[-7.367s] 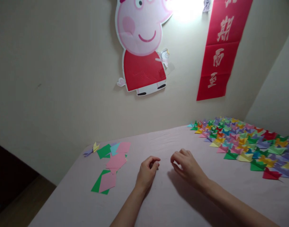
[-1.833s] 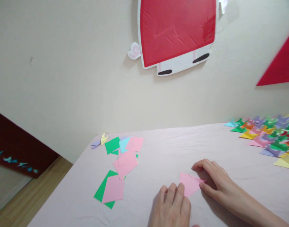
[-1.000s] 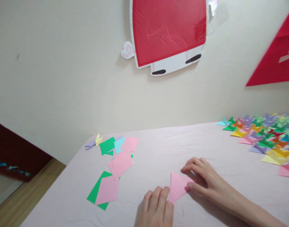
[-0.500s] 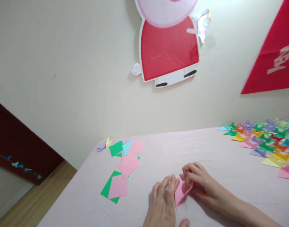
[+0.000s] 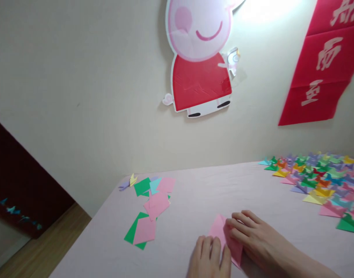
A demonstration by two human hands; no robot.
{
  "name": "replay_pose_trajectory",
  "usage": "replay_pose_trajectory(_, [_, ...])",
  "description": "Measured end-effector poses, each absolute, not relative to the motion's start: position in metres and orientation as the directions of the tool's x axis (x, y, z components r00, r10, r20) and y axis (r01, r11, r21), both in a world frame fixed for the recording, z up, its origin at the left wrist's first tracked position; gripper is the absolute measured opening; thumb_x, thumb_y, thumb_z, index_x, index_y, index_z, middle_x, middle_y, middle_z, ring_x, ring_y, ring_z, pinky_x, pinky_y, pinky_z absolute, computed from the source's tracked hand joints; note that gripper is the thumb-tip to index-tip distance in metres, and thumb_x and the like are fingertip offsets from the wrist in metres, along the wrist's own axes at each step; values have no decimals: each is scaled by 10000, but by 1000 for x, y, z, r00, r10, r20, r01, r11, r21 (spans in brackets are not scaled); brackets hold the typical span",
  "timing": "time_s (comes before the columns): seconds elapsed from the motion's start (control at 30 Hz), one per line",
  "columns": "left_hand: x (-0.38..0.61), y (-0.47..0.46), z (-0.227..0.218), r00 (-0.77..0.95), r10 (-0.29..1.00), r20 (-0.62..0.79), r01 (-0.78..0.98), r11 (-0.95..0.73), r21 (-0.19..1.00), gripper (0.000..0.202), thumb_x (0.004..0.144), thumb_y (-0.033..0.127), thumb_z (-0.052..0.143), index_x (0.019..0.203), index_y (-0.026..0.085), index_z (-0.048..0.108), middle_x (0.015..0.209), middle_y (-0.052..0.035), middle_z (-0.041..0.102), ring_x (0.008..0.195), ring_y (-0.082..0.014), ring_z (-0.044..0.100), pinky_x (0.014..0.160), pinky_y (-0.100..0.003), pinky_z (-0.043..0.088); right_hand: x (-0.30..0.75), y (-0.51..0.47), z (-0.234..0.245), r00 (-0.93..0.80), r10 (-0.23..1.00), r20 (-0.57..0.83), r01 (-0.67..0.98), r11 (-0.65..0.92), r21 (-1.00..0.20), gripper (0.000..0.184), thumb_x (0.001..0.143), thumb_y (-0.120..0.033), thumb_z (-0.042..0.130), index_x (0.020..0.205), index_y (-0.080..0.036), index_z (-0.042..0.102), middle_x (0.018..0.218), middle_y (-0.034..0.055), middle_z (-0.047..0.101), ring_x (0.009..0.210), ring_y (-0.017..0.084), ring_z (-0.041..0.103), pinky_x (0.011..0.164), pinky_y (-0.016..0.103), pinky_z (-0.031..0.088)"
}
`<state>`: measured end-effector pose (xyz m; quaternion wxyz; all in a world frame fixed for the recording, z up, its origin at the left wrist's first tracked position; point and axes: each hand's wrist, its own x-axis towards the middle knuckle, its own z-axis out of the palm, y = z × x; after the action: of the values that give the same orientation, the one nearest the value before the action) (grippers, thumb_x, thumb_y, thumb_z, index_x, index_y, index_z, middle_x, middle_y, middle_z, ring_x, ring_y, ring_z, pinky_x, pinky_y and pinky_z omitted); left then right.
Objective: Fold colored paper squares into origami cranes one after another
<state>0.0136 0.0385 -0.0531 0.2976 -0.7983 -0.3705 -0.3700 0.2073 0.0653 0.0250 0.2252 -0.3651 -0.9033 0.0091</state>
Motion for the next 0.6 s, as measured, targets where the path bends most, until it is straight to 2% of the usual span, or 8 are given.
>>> replay_pose_trajectory(0.1, [15, 37, -46, 479, 417, 772, 804, -562, -195, 346, 967, 482, 424, 970, 182, 597, 757, -32, 604, 607, -189, 529, 673, -351, 438, 208, 57, 21, -672, 653, 348, 614, 755, -230, 114, 864, -168, 567, 831, -219, 664, 898, 69, 705, 834, 223, 608, 787, 346, 475])
replay_pose_trajectory(0.23, [7, 41, -42, 488, 417, 767, 786, -592, -178, 612, 940, 657, 324, 1067, 134, 614, 862, -76, 622, 700, -203, 542, 722, -355, 438, 215, 64, 15, -581, 776, 246, 597, 612, -519, 224, 952, -213, 460, 802, -213, 627, 886, 58, 672, 791, 173, 614, 717, 269, 488])
replay_pose_trajectory(0.3, [3, 41, -45, 491, 467, 735, 809, -558, -185, 669, 917, 690, 348, 1171, 124, 599, 894, -94, 626, 753, -220, 559, 738, -353, 443, 215, 72, 11, -512, 839, 184, 620, 509, -597, 242, 951, -244, 443, 763, -211, 593, 837, 43, 652, 757, 164, 611, 697, 256, 483])
replay_pose_trajectory(0.43, [-2, 36, -52, 469, 544, 695, 849, -495, -186, 635, 902, 685, 411, 1228, 172, 595, 1031, -130, 651, 854, -245, 603, 750, -343, 472, 206, 88, 10, -383, 922, 58, 732, 341, -589, 221, 912, -296, 469, 716, -217, 536, 737, 19, 636, 688, 170, 589, 633, 261, 437])
replay_pose_trajectory(0.5, [0, 35, -54, 440, 535, 721, 860, -483, -167, 521, 930, 625, 419, 1158, 204, 625, 1108, -125, 666, 891, -243, 616, 747, -334, 486, 198, 93, 13, -355, 935, 23, 761, 303, -574, 176, 891, -292, 489, 738, -221, 539, 750, 16, 651, 697, 173, 595, 636, 262, 423])
replay_pose_trajectory(0.6, [8, 39, -57, 339, 450, 826, 874, -477, -98, 374, 977, 488, 389, 1007, 216, 644, 1092, -98, 701, 790, -223, 609, 672, -337, 476, 191, 97, 17, -337, 942, -2, 772, 275, -573, 49, 842, -240, 524, 806, -234, 557, 799, 9, 680, 731, 175, 618, 658, 260, 424])
